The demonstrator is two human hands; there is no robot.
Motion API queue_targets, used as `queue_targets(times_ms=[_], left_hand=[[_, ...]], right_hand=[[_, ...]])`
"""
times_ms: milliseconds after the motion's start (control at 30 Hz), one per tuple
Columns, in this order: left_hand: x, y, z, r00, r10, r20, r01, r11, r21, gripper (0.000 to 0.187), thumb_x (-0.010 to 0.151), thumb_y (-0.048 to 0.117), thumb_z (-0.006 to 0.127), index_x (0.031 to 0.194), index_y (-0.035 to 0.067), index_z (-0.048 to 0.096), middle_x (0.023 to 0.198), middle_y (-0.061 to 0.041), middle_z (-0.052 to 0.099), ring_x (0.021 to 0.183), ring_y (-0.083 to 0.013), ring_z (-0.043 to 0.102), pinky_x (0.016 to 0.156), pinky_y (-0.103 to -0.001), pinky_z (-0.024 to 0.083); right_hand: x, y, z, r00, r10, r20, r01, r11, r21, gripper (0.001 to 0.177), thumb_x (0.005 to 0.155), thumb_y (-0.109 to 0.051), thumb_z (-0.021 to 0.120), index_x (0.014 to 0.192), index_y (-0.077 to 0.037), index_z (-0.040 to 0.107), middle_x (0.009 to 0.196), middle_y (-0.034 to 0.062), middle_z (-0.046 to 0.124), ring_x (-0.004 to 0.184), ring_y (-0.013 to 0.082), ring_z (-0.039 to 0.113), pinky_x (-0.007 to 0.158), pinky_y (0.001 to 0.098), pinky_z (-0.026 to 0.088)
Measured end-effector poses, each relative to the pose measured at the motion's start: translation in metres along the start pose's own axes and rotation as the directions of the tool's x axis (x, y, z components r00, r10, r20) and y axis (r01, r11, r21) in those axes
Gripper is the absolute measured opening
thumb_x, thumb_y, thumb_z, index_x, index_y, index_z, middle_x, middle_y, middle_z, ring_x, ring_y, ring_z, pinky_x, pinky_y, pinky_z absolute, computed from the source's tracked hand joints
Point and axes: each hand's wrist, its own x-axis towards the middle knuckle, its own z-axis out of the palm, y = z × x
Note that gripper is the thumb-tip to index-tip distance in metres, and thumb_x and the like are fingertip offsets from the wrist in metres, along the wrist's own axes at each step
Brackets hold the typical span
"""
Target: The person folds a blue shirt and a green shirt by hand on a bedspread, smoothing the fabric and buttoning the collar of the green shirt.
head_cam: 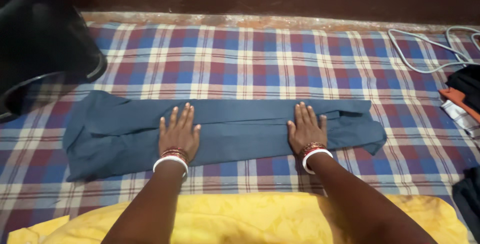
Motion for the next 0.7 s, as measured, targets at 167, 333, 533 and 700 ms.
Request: queue_targets(times_ms=[167, 333, 533, 700], left_hand=[[-0.004, -0.012, 0.001, 0.998, -0.043, -0.054, 0.043, 0.999, -0.006, 0.066, 0.1, 0.046, 0.038, 0.16, 0.023, 0.023, 0.168, 0.008, 0.018, 0.154, -0.0199, 0.016, 0.123, -0.051, 0.012], [-0.005, -0.013, 0.002, 0.996, -0.048, -0.072, 0.046, 0.999, -0.028, 0.067, 0.1, 0.046, 0.039, 0.16, 0.022, 0.024, 0.168, 0.008, 0.02, 0.154, -0.0206, 0.018, 0.123, -0.052, 0.012], [0.0, -0.022, 0.011, 0.998, -0.029, -0.063, 0.024, 0.997, -0.076, 0.068, 0.099, 0.044, 0.04, 0.16, 0.021, 0.023, 0.168, 0.007, 0.02, 0.154, -0.0208, 0.018, 0.123, -0.052, 0.011], [0.005, -0.06, 0.011, 0.988, -0.13, -0.083, 0.126, 0.991, -0.052, 0.07, 0.101, 0.048, 0.038, 0.161, 0.019, 0.02, 0.169, 0.003, 0.017, 0.153, -0.0235, 0.016, 0.123, -0.051, 0.01]], right_hand=[[0.003, -0.044, -0.017, 0.998, -0.012, -0.06, 0.009, 0.998, -0.062, 0.065, 0.105, -0.045, 0.032, 0.16, -0.012, 0.021, 0.168, 0.0077, 0.017, 0.156, 0.0255, 0.015, 0.125, 0.0523, 0.013], [-0.015, -0.176, 0.0, 0.943, -0.326, -0.067, 0.332, 0.934, 0.128, 0.069, 0.102, -0.043, 0.039, 0.16, -0.01, 0.021, 0.169, 0.0104, 0.019, 0.155, 0.0295, 0.018, 0.122, 0.0549, 0.014], [-0.015, -0.18, 0.001, 0.966, -0.257, -0.02, 0.257, 0.958, 0.129, 0.07, 0.1, -0.05, 0.037, 0.161, -0.019, 0.02, 0.169, 0.0018, 0.016, 0.154, 0.0233, 0.014, 0.124, 0.0509, 0.009], [-0.009, -0.162, 0.004, 0.985, -0.173, -0.01, 0.173, 0.981, 0.083, 0.071, 0.099, -0.051, 0.033, 0.161, -0.02, 0.019, 0.169, -0.0006, 0.017, 0.154, 0.0213, 0.014, 0.124, 0.0499, 0.009]])
